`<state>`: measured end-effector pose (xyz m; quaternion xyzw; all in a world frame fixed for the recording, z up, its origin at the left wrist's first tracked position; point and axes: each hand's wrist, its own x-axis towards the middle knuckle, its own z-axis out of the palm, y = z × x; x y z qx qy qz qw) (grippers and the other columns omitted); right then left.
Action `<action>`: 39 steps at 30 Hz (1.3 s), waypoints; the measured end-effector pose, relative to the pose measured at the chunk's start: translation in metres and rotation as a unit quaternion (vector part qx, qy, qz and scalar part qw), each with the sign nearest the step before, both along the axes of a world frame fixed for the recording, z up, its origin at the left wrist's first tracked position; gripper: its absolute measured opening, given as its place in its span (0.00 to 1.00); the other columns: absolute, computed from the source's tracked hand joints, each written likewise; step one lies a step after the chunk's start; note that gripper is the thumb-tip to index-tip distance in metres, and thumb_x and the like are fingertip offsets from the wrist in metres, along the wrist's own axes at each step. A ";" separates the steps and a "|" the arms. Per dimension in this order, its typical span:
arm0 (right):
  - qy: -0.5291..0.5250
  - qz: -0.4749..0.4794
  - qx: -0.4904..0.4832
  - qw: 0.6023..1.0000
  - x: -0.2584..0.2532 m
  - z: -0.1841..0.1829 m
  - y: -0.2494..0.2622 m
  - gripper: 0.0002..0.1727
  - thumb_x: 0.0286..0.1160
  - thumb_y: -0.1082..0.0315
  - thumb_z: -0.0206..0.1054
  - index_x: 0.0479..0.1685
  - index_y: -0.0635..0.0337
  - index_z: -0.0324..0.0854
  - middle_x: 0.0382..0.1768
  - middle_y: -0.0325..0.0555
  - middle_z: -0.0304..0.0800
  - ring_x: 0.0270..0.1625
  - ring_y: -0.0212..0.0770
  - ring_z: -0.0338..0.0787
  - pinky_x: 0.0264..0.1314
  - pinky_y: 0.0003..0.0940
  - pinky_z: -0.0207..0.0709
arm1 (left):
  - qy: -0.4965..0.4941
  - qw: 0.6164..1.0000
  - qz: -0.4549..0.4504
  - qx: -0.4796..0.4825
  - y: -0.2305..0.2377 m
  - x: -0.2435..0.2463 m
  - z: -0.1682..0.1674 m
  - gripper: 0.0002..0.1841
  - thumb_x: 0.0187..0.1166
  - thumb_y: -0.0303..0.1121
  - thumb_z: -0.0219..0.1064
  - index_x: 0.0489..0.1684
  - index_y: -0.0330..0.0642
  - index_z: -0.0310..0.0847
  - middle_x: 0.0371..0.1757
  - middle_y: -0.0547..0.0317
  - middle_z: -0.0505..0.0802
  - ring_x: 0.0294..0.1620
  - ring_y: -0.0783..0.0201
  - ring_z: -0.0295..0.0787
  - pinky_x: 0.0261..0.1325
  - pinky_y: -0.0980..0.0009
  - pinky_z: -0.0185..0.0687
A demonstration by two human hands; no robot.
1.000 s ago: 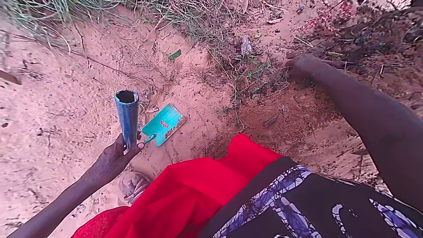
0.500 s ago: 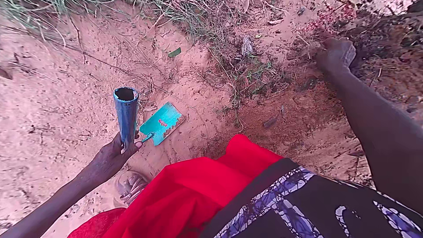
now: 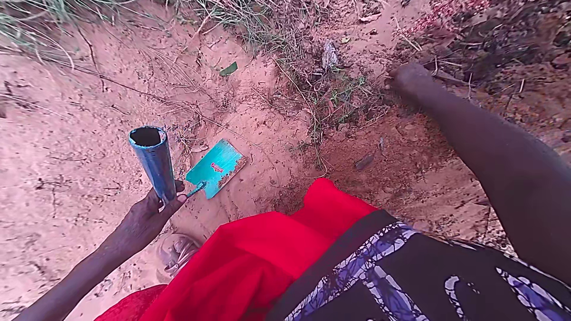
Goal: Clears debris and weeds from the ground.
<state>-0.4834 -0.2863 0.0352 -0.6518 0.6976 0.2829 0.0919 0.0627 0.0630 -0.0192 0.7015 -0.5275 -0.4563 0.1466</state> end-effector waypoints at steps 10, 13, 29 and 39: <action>-0.150 0.027 -0.119 0.981 -0.040 0.037 -0.026 0.16 0.85 0.71 0.62 0.57 0.79 0.81 0.60 0.84 0.82 0.68 0.82 0.79 0.70 0.80 0.65 | -0.008 1.000 -0.018 -0.005 -0.001 0.001 0.001 0.33 0.81 0.53 0.59 0.77 0.35 0.70 0.64 0.47 0.88 0.60 0.64 0.87 0.64 0.57 0.81; -0.167 0.116 -0.030 0.979 -0.035 0.012 -0.005 0.12 0.84 0.76 0.62 0.58 0.73 0.86 0.56 0.78 0.87 0.65 0.79 0.84 0.69 0.77 0.68 | -0.007 1.000 -0.021 -0.005 -0.001 0.000 0.000 0.33 0.81 0.52 0.59 0.76 0.33 0.71 0.65 0.42 0.88 0.62 0.58 0.87 0.65 0.52 0.80; -0.051 0.255 0.112 0.959 -0.022 0.009 0.012 0.16 0.86 0.68 0.65 0.68 0.54 0.88 0.56 0.66 0.92 0.62 0.73 0.89 0.67 0.74 0.74 | -0.011 1.000 -0.021 0.006 -0.001 0.003 -0.004 0.32 0.83 0.52 0.56 0.76 0.35 0.71 0.64 0.44 0.88 0.62 0.59 0.87 0.66 0.52 0.79; -0.004 0.186 0.121 0.975 -0.015 0.000 0.076 0.25 0.70 0.78 0.73 0.69 0.53 0.85 0.58 0.67 0.91 0.60 0.74 0.89 0.60 0.76 0.77 | -0.012 0.999 -0.028 0.021 0.000 0.002 -0.003 0.28 0.87 0.50 0.55 0.73 0.37 0.73 0.54 0.41 0.89 0.53 0.50 0.88 0.57 0.41 0.78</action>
